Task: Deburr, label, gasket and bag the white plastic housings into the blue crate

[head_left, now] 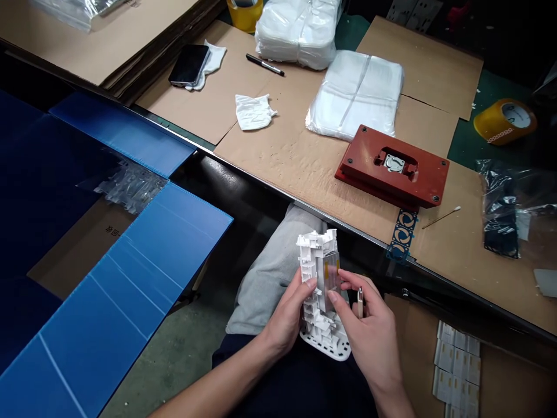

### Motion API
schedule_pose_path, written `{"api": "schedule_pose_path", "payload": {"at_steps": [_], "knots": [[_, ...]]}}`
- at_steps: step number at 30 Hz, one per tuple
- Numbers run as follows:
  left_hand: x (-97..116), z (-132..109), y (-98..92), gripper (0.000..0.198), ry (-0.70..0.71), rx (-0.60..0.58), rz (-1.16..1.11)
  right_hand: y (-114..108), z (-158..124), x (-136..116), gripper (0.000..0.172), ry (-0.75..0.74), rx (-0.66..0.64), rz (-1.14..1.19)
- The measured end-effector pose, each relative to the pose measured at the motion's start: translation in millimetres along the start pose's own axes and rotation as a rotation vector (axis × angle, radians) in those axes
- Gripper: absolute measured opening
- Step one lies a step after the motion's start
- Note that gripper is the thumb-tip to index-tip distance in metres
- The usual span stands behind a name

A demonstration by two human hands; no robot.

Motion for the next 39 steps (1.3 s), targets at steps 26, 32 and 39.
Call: {"api": "schedule_pose_path", "payload": {"at_steps": [26, 32, 39], "knots": [[-20, -3, 3.9, 0.049, -0.176, 0.024, -0.35, 12, 21, 37, 0.062, 0.171, -0.276, 0.641], [-20, -2, 6.9, 0.052, -0.173, -0.036, -0.354, 34, 16, 47, 0.067, 0.239, -0.363, 0.785], [-19, -1, 6.6, 0.053, -0.171, -0.057, -0.328, 39, 17, 47, 0.067, 0.239, -0.389, 0.725]]}}
Point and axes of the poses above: each hand's wrist, its own z-axis towards the middle knuckle, its own y-axis out of the palm, x = y × z, the point moved 10 cm from there along z, towards the middle knuckle, and after that the axes turned 12 degrees about -x, right-handed, at the moved point
